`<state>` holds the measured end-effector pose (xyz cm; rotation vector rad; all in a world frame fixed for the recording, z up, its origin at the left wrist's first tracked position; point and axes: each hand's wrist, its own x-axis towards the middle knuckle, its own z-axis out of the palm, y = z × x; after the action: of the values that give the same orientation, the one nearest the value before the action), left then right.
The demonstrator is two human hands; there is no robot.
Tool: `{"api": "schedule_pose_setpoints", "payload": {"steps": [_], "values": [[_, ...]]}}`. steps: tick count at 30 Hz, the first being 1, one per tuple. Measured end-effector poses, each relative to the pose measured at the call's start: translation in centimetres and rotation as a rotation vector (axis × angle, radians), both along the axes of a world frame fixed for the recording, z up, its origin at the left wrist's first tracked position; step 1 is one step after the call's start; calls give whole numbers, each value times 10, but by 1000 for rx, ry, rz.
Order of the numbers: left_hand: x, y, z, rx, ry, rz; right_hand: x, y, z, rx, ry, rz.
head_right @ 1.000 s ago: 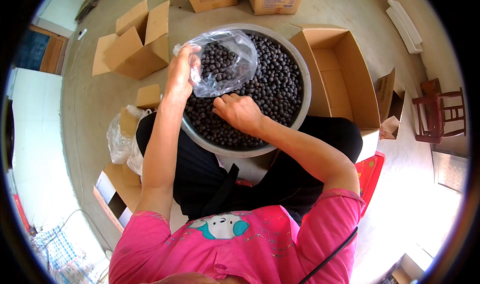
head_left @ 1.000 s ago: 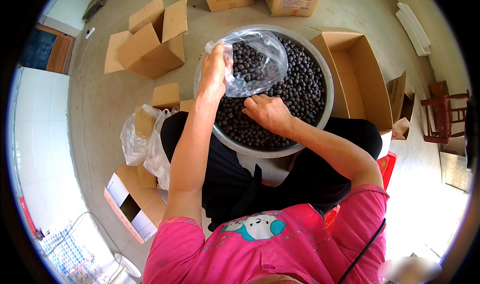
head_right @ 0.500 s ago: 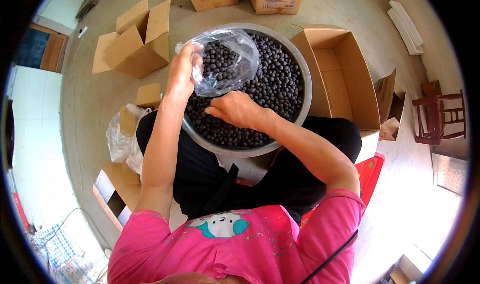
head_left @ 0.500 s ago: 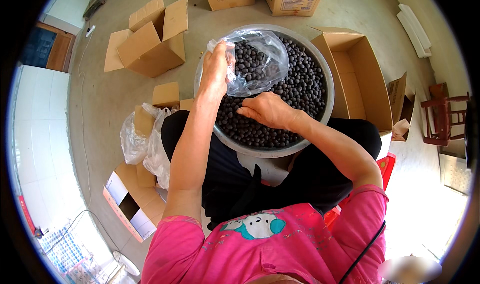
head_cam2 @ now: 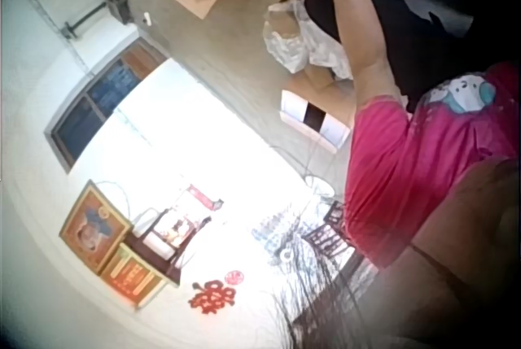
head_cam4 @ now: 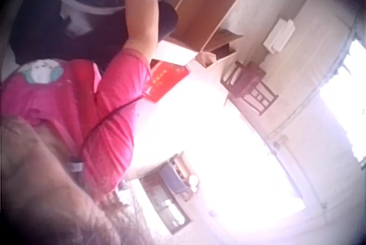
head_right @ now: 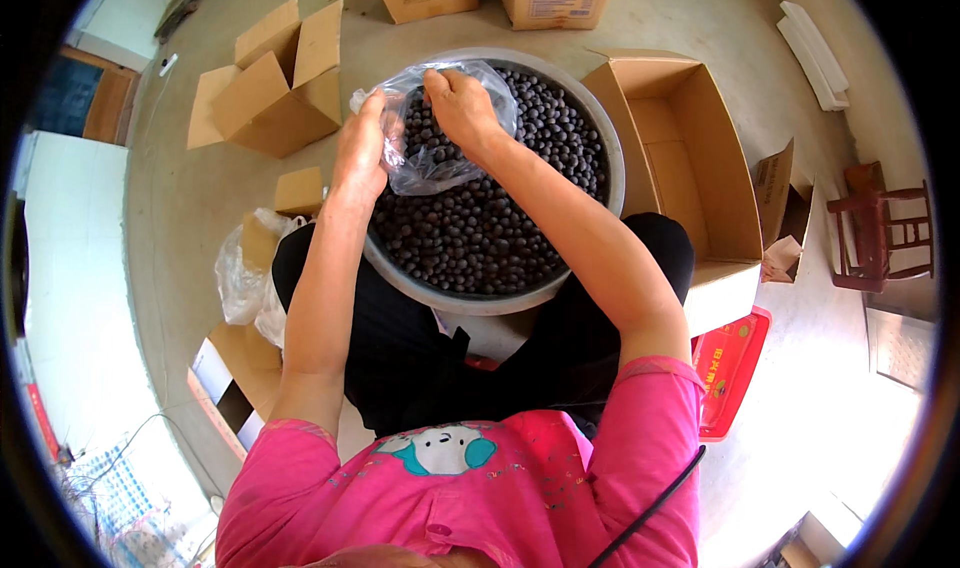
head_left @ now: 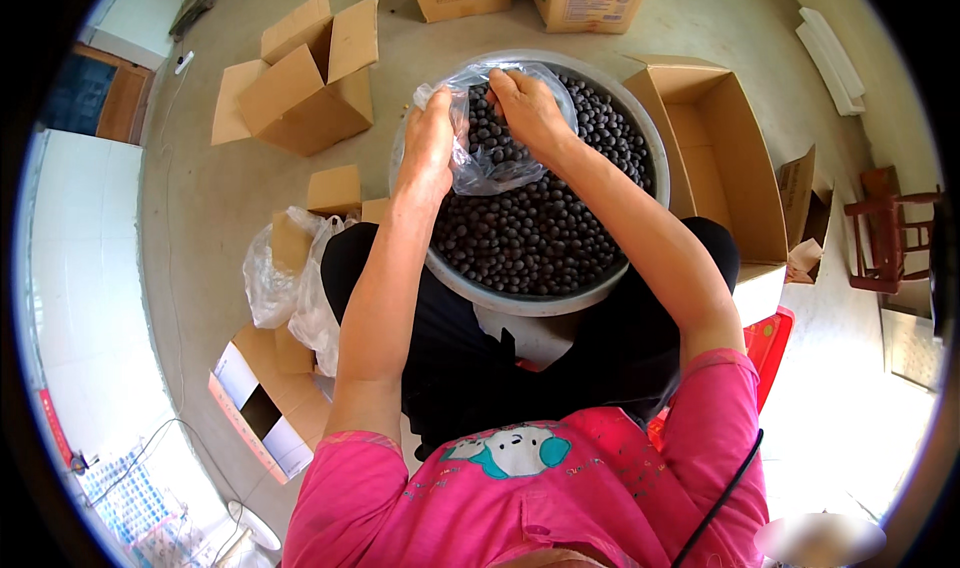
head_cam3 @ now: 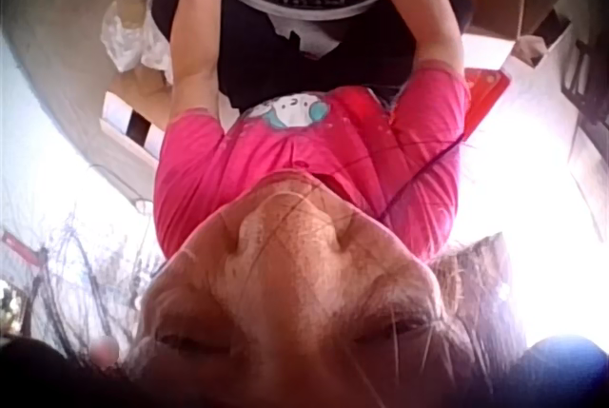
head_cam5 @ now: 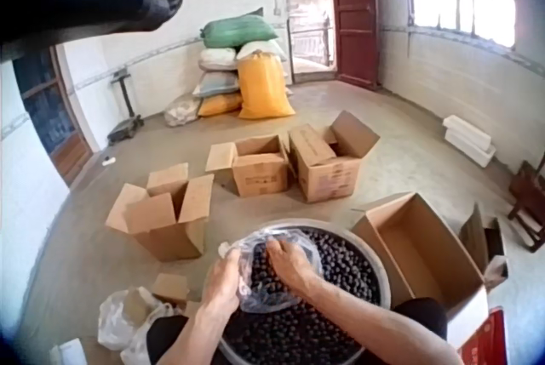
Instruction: The person scoops dark round bulbs from a large metal bowl into a clear plastic bag using both hands. The person fills the bag, sets it aside, and then repeats the process with a second bag.
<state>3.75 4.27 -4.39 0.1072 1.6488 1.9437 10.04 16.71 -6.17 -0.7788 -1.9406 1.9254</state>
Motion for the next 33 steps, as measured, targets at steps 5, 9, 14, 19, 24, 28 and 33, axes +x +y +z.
{"api": "schedule_pose_setpoints", "payload": {"steps": [5,9,14,19,24,28,33], "values": [[-3,-3,-4,-24,6,-9,-9,2,-15,179,56,66],[-3,-6,-2,-14,2,-14,1,6,-9,224,79,75],[-2,-6,2,-10,-5,-11,23,38,-11,348,123,-100],[-4,-7,5,5,-4,-20,60,84,-40,797,-63,-263],[1,-4,10,-8,6,-25,90,75,-71,1098,-236,-113],[2,0,7,-5,-7,-43,96,45,-63,1144,-245,-40],[2,-1,7,0,-11,-42,98,20,-61,1073,-262,21]]}}
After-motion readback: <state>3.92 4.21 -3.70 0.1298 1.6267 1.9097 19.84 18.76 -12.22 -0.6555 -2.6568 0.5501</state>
